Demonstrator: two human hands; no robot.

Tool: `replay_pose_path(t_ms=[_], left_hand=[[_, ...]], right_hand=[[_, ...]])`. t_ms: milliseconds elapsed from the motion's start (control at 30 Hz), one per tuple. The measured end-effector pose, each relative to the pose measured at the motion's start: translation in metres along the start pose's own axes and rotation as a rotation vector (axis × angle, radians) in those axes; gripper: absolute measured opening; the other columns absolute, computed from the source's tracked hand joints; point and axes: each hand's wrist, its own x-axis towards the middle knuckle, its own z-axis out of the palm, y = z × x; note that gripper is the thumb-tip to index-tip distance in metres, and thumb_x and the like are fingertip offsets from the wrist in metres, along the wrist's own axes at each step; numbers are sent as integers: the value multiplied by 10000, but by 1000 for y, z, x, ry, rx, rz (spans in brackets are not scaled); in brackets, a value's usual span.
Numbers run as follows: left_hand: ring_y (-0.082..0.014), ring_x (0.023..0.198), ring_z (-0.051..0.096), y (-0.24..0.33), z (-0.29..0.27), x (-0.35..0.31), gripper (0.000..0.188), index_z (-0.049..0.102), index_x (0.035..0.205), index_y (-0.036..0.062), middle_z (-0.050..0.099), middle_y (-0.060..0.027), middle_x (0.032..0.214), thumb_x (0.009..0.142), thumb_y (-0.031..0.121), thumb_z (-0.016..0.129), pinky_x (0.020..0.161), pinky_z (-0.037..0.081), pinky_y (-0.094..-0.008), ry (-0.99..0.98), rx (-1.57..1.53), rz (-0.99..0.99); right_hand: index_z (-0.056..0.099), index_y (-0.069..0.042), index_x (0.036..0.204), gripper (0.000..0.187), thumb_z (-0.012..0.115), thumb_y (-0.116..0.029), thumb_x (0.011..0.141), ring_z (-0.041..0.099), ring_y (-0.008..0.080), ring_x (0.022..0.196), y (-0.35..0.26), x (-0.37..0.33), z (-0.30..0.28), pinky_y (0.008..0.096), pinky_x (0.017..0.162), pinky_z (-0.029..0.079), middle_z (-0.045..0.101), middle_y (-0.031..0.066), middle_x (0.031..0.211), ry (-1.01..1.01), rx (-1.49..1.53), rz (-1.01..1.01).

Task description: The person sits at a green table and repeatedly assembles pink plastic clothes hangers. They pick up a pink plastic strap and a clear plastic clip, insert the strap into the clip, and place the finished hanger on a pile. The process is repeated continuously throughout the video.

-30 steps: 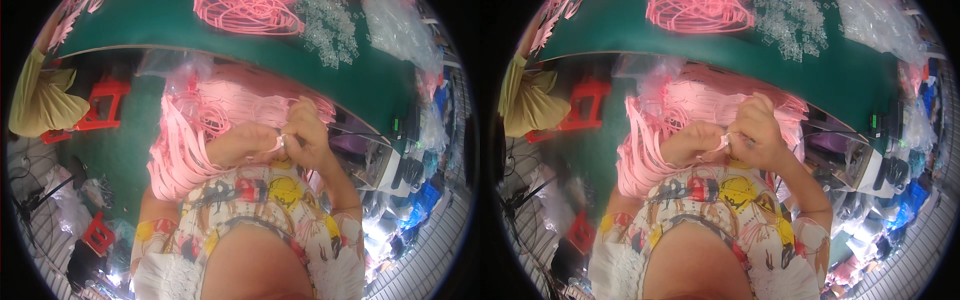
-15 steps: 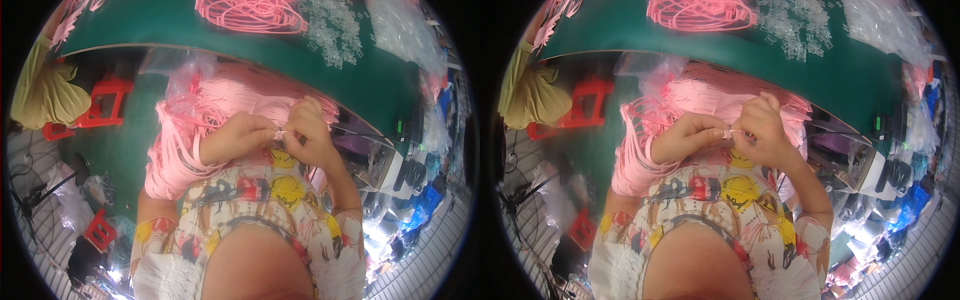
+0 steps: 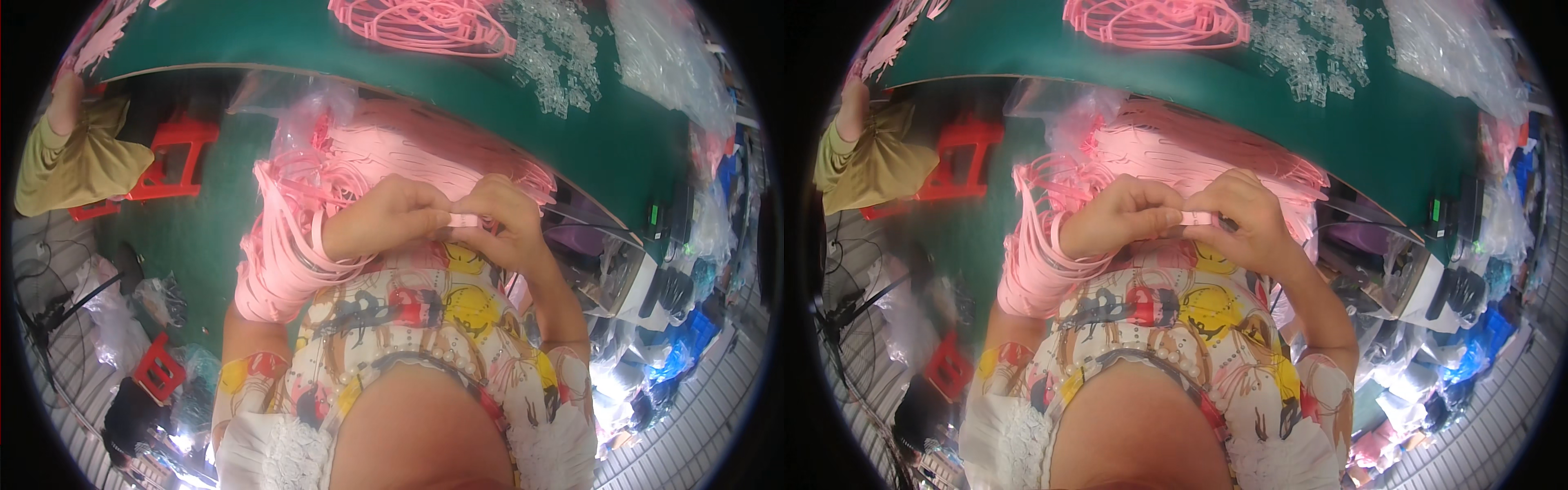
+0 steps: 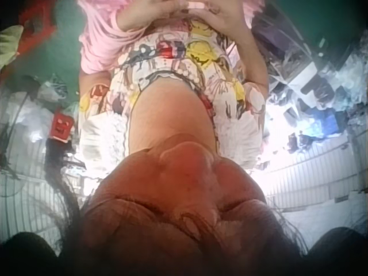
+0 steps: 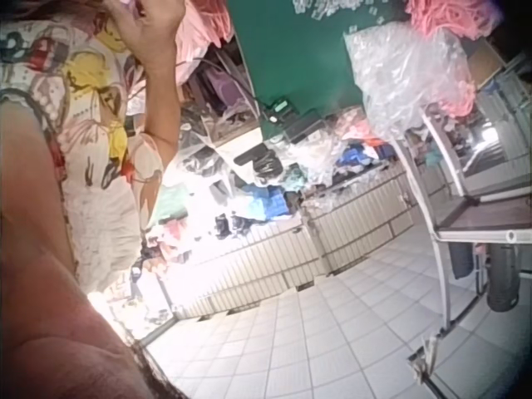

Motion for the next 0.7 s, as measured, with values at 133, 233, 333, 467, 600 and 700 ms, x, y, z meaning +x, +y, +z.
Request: replay_pose_path(t_ms=[133, 233, 333, 467, 600, 700], left_hand=[[-101, 777, 593, 0, 4, -1, 179, 644, 945, -47, 637, -58, 806, 905, 116, 581, 675, 481, -271, 32, -168, 35], [-157, 740, 633, -1, 20, -1, 156, 641, 922, -36, 656, -99, 802, 887, 106, 587, 653, 489, -309, 280, 159, 227], [-73, 683, 553, -10, 18, 4, 150, 621, 905, -48, 580, -5, 732, 919, 91, 567, 597, 457, -239, 424, 807, 581], [-239, 693, 618, -6, 19, 0, 133, 638, 911, 0, 608, -121, 769, 869, 109, 574, 632, 491, -317, 412, 561, 381], [-146, 761, 618, 2, 17, -6, 156, 627, 899, -14, 632, -59, 814, 908, 131, 568, 669, 498, -283, 224, 21, 76], [-131, 816, 603, -13, 15, -2, 151, 627, 901, -13, 622, -53, 864, 903, 129, 575, 712, 501, -265, 134, -330, 20]], right_hand=[[671, -60, 897, 243, 769, -153, 695, 573, 231, 710, 0, 2, 0, 335, 703, 421, 639, 68, 813, 11, 16, 16], [666, -51, 893, 223, 754, -130, 704, 576, 238, 705, -1, 1, 3, 332, 719, 428, 653, 84, 835, 57, -33, 139], [664, -41, 896, 201, 735, -109, 722, 576, 214, 701, -6, 4, 4, 320, 710, 436, 665, 83, 848, 51, -48, 218], [668, -31, 902, 173, 720, -84, 745, 572, 168, 704, -9, 1, 9, 292, 675, 438, 664, 68, 834, 135, 149, 401], [675, -39, 898, 141, 703, -58, 760, 560, 154, 714, -14, -1, 13, 281, 661, 438, 653, 60, 810, 157, 117, 362], [678, -49, 885, 119, 692, -58, 767, 555, 156, 719, -16, -6, 18, 293, 664, 438, 646, 54, 802, 171, 129, 298]])
